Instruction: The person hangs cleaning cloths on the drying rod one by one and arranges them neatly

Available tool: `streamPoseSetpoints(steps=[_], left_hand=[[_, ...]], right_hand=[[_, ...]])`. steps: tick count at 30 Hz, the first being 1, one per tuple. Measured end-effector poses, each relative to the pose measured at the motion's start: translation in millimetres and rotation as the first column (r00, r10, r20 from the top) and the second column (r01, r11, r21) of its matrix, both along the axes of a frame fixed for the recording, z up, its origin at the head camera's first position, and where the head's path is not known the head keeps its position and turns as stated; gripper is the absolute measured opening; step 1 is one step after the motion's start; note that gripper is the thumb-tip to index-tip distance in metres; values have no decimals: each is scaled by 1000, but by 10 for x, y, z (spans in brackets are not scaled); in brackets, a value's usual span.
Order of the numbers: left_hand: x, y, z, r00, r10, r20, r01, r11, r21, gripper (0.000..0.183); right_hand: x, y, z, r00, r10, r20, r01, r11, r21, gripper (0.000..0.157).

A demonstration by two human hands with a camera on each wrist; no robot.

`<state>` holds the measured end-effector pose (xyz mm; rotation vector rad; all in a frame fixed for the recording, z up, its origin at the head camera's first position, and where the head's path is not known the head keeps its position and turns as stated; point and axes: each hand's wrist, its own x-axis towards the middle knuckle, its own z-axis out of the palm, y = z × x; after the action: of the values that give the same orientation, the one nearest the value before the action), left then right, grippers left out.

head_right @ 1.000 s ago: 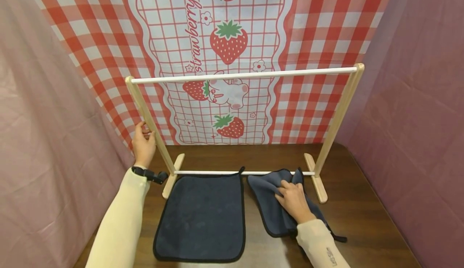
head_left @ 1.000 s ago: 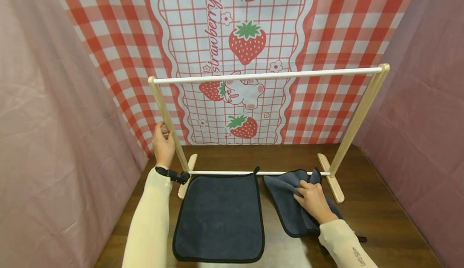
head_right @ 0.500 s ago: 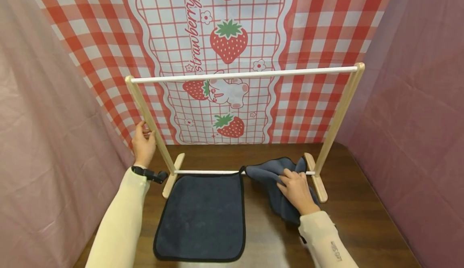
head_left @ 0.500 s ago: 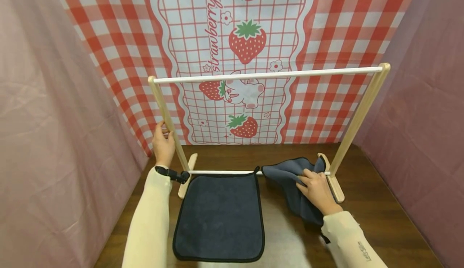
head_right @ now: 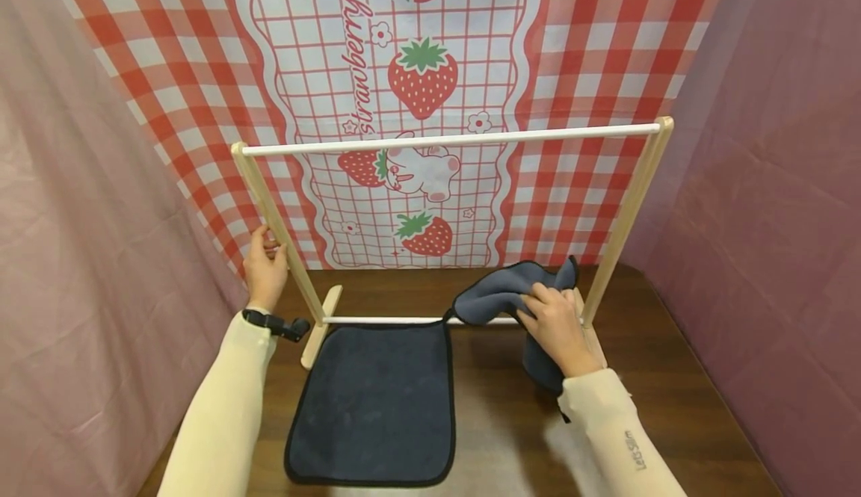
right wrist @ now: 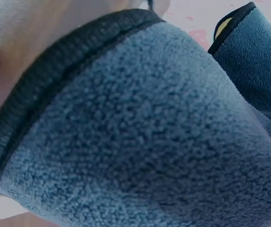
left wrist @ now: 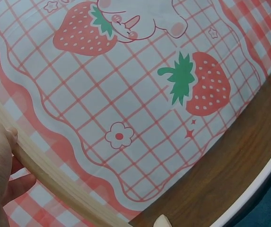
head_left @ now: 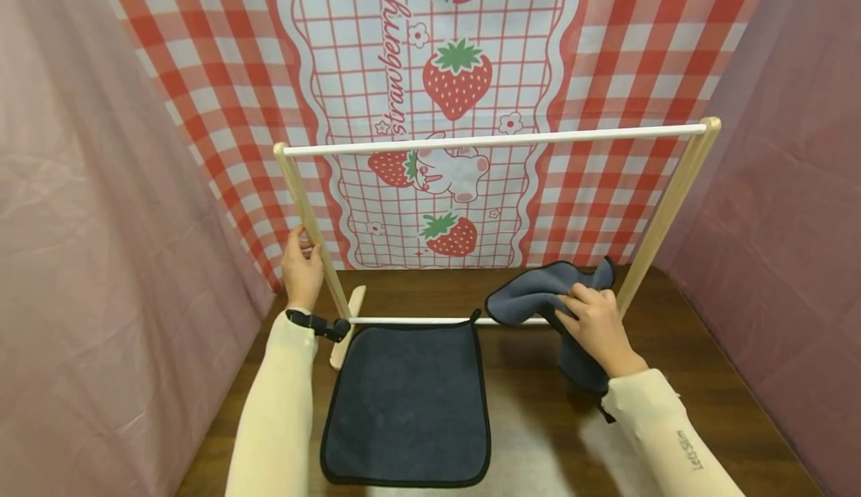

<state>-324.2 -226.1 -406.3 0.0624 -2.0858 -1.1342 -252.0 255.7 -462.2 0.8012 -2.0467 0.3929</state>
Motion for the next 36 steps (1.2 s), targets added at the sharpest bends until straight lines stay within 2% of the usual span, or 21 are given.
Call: streamPoseSetpoints(steps=[2,6,11,20,23,29,36], left_hand=[[5,-4,0,1000,0,-6,0,1000,-5,41],[19,-9,-4,1000,-1,-28,0,1000,-17,40],[27,-12,-10,999,-7,-44,6,1000,-23,40],[16,-8,-10,1000,-7,-21,7,1000,-26,40],[14,-4,-3,1000,-10,-15,10,1000,-23,41],[14,-2,-7,999,-10,-36,9,1000,-30,40],[11,-5,-20,999,-12,-38,10,999,-43,40]], right_hand=[[-10,-3,65,1000,2,-22,-2,1000,-7,30],[-25,-15,204,998,4,-57,-5,1000,-15,24],[-41,-36,404,996,-6,-92,4,1000,-19,36],[-24,-88,761,990,22,-138,-30,998,-54,31],[-18,-113,882,984,46,-173,-61,995,-83,31],[-23,-150,1161,968,78,-238,-108,987,-117,16],[-54,-221,1454,943,81,-322,-149,970,-193,20]])
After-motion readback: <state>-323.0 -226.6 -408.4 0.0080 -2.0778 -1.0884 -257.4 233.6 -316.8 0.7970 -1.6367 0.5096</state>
